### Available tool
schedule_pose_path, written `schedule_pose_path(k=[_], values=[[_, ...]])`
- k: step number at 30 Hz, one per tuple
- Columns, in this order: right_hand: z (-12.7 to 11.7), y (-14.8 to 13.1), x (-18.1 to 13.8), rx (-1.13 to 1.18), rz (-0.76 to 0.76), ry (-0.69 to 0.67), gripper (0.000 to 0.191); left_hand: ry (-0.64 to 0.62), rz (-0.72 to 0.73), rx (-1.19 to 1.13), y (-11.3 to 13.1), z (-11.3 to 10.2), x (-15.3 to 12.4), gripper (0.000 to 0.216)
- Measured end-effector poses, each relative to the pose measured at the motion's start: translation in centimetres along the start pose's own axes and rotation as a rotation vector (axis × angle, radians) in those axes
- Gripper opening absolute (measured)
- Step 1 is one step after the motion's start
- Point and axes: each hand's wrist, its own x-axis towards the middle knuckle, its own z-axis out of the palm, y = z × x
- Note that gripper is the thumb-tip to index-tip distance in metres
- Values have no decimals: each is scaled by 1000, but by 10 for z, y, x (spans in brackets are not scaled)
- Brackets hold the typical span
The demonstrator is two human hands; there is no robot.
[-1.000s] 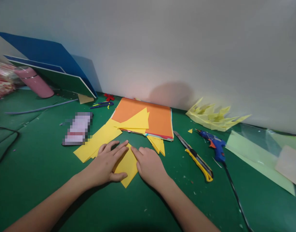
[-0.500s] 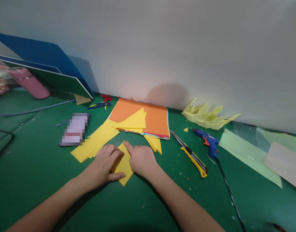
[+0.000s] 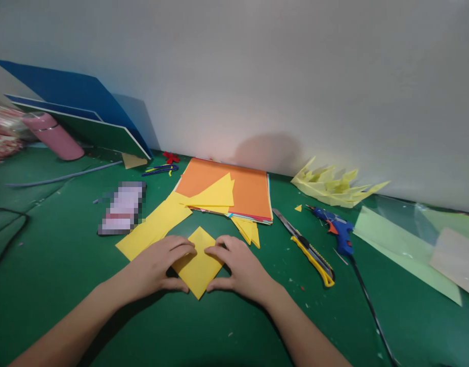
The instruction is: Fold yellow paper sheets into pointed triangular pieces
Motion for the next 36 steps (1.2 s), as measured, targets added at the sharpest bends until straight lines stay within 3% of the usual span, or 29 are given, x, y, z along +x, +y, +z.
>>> schedule_pose_path(k=[5, 10, 15, 18, 21, 25, 29, 36], values=[[1, 4, 2, 31, -97, 108, 38, 13, 39, 42, -2, -4, -2, 22], [0, 2, 3, 37, -86, 206, 30, 20, -3, 53, -1, -5, -1, 30], [5, 4, 6, 14, 44, 233, 23, 88, -251, 12, -3, -2, 3, 19], [7, 6, 8, 5, 126, 217, 20, 46, -411, -63, -2, -6, 5, 20], [7, 4, 10, -2, 156, 187, 17, -17, -478, -66, 0, -11, 5, 12], [6, -3, 11, -7, 210, 159, 22, -59, -526, -60, 2, -14, 4, 11], [7, -5, 10, -142, 170, 142, 25, -52, -564, -10, 5, -11, 4, 13], [12, -1, 7, -242, 113, 157, 26, 13, -498, -9, 0, -8, 1, 16]])
